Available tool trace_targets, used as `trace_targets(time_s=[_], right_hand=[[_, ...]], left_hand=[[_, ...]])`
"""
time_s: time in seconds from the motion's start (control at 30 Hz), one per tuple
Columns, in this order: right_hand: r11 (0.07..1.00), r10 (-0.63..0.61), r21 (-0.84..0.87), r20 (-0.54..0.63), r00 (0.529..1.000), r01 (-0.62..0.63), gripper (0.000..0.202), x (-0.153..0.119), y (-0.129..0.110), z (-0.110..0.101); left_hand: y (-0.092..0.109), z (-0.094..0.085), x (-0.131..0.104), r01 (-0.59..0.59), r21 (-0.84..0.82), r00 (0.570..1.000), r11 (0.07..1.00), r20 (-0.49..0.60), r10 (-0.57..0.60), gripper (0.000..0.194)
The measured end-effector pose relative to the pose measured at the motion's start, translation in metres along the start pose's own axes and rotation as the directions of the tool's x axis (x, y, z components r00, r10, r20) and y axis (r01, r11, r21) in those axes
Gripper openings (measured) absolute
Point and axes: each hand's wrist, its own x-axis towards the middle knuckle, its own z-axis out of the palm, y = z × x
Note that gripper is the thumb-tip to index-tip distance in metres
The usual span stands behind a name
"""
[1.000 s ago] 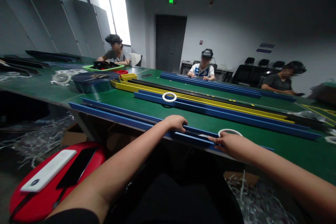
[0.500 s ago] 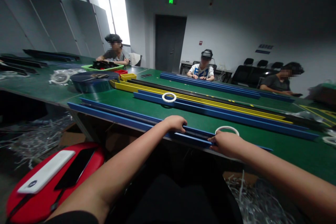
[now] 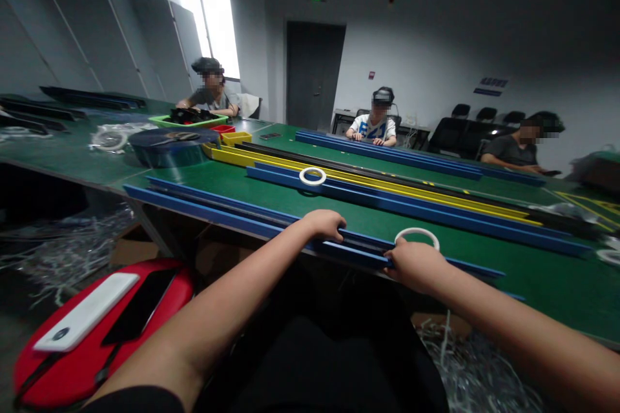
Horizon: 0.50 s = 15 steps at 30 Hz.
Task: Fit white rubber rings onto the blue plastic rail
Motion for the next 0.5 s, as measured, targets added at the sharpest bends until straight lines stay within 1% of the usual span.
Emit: trace_targets(time_s=[0.2,0.4,0.5], right_hand=[[1.0,0.009,0.008,-0.01,1.0,-0.009,0.039,-0.002,-0.006,-0.002],[0.999,0.002,0.04,-0.041,0.999,0.0,0.04,-0.006,-0.001,0.006],[0.999,0.008,0.049,-0.061,0.998,-0.005,0.041,-0.009,0.002,0.011]], left_hand=[[0.002,0.0,0.0,0.001,0.016,1.0,1.0,-0.003,-0.001,0.036],[0.005,-0.002,0.005,-0.001,0.044,0.998,0.999,0.057,-0.001,0.04],[0.01,-0.004,0.007,-0.005,0.072,0.998,0.997,0.06,0.0,0.039]])
